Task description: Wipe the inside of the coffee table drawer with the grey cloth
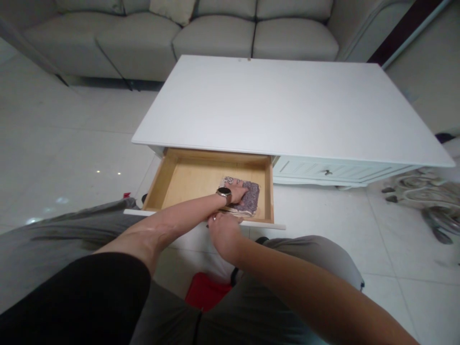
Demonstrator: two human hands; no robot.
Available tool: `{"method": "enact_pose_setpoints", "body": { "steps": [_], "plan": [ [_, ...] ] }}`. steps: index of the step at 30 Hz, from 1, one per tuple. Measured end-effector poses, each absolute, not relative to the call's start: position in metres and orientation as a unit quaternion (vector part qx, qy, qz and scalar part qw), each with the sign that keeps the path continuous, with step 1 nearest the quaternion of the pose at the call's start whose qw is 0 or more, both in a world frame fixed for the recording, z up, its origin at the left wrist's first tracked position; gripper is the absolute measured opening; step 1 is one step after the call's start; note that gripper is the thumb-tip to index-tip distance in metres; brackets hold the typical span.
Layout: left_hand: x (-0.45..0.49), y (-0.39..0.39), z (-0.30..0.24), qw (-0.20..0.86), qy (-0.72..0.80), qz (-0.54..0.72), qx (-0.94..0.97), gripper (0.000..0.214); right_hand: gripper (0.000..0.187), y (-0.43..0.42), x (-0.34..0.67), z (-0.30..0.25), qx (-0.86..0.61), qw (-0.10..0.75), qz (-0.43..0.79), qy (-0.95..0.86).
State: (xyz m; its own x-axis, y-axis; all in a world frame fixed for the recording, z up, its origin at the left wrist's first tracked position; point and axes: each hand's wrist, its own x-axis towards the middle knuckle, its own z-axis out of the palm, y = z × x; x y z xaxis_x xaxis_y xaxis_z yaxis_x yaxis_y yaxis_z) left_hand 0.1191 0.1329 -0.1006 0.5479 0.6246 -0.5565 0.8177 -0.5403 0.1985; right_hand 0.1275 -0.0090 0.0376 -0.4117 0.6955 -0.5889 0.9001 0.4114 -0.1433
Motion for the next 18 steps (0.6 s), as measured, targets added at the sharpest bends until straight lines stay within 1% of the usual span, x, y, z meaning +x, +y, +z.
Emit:
{"method": "enact_pose_setpoints", "body": {
  "steps": [4,8,11,13,18],
  "plan": [
    [0.069,0.145,-0.099,0.207,0.486,-0.237,0.815,0.066,0.056,-0.012,0.131,0.043,0.518,0.212,-0.224,0.798],
    [0.000,0.158,-0.098,0.189,0.507,-0.266,0.798,0.063,0.057,-0.014,0.133,0.043,0.529,0.189,-0.254,0.787],
    [-0.055,0.164,-0.094,0.137,0.540,-0.297,0.775,0.060,0.056,-0.015,0.135,0.044,0.534,0.184,-0.252,0.786],
    [-0.082,0.163,-0.090,0.105,0.556,-0.308,0.765,0.062,0.055,-0.015,0.135,0.045,0.532,0.191,-0.244,0.788],
    [-0.093,0.140,-0.084,0.096,0.604,-0.305,0.730,0.062,0.053,-0.015,0.134,0.045,0.530,0.200,-0.240,0.788]
  ]
}}
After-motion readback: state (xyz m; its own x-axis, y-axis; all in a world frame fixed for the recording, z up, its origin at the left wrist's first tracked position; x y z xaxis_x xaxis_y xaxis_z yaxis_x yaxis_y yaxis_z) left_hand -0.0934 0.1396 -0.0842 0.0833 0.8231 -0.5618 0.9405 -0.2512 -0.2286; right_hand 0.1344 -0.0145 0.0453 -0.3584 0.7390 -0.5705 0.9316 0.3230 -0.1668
